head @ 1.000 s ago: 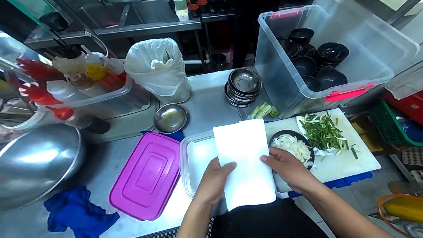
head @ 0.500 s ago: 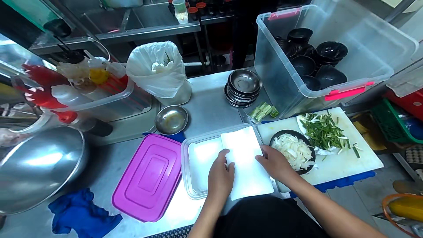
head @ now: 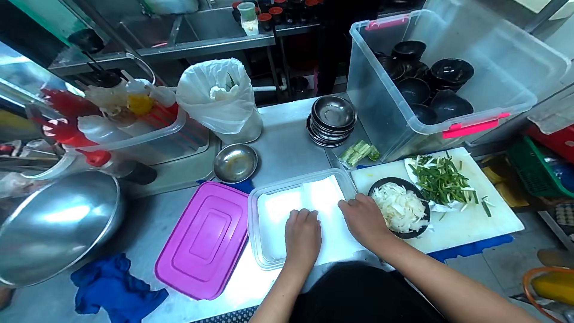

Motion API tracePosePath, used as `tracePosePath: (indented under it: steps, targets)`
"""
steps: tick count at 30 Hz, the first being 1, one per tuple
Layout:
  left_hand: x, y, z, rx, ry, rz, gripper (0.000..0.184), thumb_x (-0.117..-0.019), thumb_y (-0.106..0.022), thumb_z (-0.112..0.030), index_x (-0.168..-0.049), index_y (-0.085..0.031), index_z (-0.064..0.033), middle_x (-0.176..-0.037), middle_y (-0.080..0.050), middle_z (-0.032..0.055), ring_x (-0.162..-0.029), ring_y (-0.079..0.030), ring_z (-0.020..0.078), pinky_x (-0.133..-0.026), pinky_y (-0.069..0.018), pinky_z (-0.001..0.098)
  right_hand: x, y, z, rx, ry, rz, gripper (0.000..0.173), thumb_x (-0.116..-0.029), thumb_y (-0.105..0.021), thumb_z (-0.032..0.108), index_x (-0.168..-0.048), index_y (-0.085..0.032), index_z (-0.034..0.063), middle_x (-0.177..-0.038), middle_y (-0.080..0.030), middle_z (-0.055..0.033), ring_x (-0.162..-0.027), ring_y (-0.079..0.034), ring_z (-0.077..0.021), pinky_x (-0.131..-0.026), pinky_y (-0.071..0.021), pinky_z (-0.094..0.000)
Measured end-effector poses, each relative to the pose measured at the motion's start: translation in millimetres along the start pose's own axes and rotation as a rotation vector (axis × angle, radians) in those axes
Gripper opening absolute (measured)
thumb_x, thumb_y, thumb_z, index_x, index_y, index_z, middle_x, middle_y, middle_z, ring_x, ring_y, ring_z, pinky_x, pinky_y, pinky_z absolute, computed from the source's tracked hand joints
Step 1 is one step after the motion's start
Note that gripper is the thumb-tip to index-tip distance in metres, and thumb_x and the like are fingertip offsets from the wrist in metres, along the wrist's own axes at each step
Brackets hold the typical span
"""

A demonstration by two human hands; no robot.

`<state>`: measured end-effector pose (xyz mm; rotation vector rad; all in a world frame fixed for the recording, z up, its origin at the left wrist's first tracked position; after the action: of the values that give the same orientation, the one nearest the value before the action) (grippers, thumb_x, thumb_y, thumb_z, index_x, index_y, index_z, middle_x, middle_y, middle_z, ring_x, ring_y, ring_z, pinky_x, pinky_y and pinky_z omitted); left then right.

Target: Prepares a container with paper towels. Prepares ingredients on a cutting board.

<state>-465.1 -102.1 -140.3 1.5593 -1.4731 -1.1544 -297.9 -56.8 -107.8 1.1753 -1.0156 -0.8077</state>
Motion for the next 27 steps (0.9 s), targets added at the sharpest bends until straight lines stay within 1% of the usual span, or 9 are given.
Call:
tracePosePath:
  steps: [2, 5, 7, 11, 13, 17, 20, 24, 27]
  targets:
    - [-2.7, -3.2, 0.3, -0.05, -0.023, 0.018, 0.02, -0.0931, -0.069, -0.024, -0.108, -0.078, -0.0148, -0.097, -0.069, 0.0024, -0.097, -0.063, 0.0238, -0.08, -0.0535, 0.0389, -2.3, 0.2, 2.4, 0.055, 0.021, 0.019, 0.016, -0.097, -0.061, 0.012, -0.109, -0.072, 0.0139, -0.093, -0.07, -0.0053, -0.103, -0.063, -0.0271, -0.094, -0.0489, -0.0445]
    - [-7.3, -7.4, -1.8, -0.138, -0.052, 0.069, 0.022, -0.0933, -0.068, -0.026, -0.109, -0.077, -0.0132, -0.099, -0.067, 0.0035, -0.098, -0.062, 0.0245, -0.079, -0.0529, 0.0393, -8.7, -3.7, 5.2, 0.16, 0.052, 0.043, 0.016, -0.0953, -0.061, 0.01, -0.106, -0.072, 0.0127, -0.092, -0.07, -0.0052, -0.102, -0.063, -0.0267, -0.092, -0.0465, -0.0446]
    - [-10.2, -7.9, -4.6, -0.196, -0.061, 0.13, 0.024, -0.0932, -0.068, -0.026, -0.111, -0.077, -0.012, -0.102, -0.067, 0.005, -0.1, -0.061, 0.0255, -0.081, -0.0523, 0.0397, -11.9, -3.8, 8.4, 0.209, 0.064, 0.089, 0.016, -0.0961, -0.059, 0.01, -0.106, -0.072, 0.0119, -0.093, -0.07, -0.0061, -0.105, -0.063, -0.0274, -0.095, -0.0451, -0.0456]
    - [-14.5, -7.9, -8.6, -0.284, -0.099, 0.227, 0.026, -0.0933, -0.068, -0.028, -0.108, -0.075, -0.0085, -0.104, -0.065, 0.0072, -0.101, -0.06, 0.0271, -0.081, -0.0501, 0.0405, -14.2, -4.7, 14.8, 0.246, 0.078, 0.171, 0.017, -0.0965, -0.058, 0.008, -0.107, -0.071, 0.0089, -0.098, -0.072, -0.008, -0.109, -0.062, -0.0287, -0.101, -0.0427, -0.0467]
    - [-17.1, -9.5, -9.6, -0.328, -0.108, 0.285, 0.027, -0.0953, -0.066, -0.029, -0.11, -0.074, -0.0078, -0.107, -0.065, 0.0077, -0.104, -0.059, 0.0275, -0.083, -0.0492, 0.0413, -16.4, -9.1, 15.9, 0.272, 0.087, 0.183, 0.018, -0.0973, -0.056, 0.008, -0.106, -0.072, 0.0083, -0.097, -0.072, -0.0077, -0.109, -0.062, -0.0275, -0.101, -0.0425, -0.045]
    - [-19.3, -13.0, -12.5, -0.388, -0.117, 0.342, 0.03, -0.0977, -0.061, -0.031, -0.114, -0.072, -0.0078, -0.113, -0.065, 0.008, -0.109, -0.059, 0.0282, -0.086, -0.0474, 0.0434, -22.0, -14.6, 17.5, 0.288, 0.098, 0.231, 0.019, -0.0974, -0.054, 0.007, -0.106, -0.071, 0.0064, -0.098, -0.073, -0.0067, -0.111, -0.062, -0.0262, -0.103, -0.0408, -0.0439]
    - [-18.5, -12.9, -17.3, -0.4, -0.128, 0.398, 0.034, -0.0979, -0.06, -0.032, -0.119, -0.071, -0.0078, -0.123, -0.064, 0.0098, -0.117, -0.057, 0.0307, -0.091, -0.0467, 0.048, -25.5, -17.6, 19.5, 0.285, 0.106, 0.262, 0.019, -0.0976, -0.054, 0.005, -0.105, -0.072, 0.0049, -0.1, -0.073, -0.007, -0.112, -0.063, -0.027, -0.105, -0.0404, -0.0456]
    - [-17.3, -8.6, -27.7, -0.465, -0.153, 0.482, 0.043, -0.0982, -0.058, -0.036, -0.13, -0.065, -0.007, -0.134, -0.06, 0.0109, -0.124, -0.053, 0.0313, -0.095, -0.044, 0.0497, -29.8, -23.8, 21.9, 0.314, 0.109, 0.287, 0.019, -0.0978, -0.053, 0.005, -0.102, -0.072, 0.0053, -0.097, -0.073, -0.006, -0.107, -0.063, -0.0252, -0.102, -0.0407, -0.0441]
    - [-18.2, -8.2, -32.5, -0.473, -0.188, 0.54, 0.048, -0.0997, -0.057, -0.039, -0.137, -0.061, -0.0081, -0.144, -0.054, 0.0106, -0.132, -0.048, 0.0316, -0.101, -0.041, 0.0522, -32.7, -28.3, 22.2, 0.321, 0.109, 0.253, 0.019, -0.0987, -0.053, 0.007, -0.103, -0.072, 0.0053, -0.096, -0.073, -0.0054, -0.106, -0.063, -0.0243, -0.101, -0.0414, -0.0423]
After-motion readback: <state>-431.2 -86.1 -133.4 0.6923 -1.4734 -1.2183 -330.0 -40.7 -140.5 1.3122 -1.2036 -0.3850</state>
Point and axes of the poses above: each hand's wrist, its own x-axis away from the middle knuckle, its own y-axis out of the back of the hand, z = x × y, the point moved 3 cm from there along -x, towards the middle knuckle
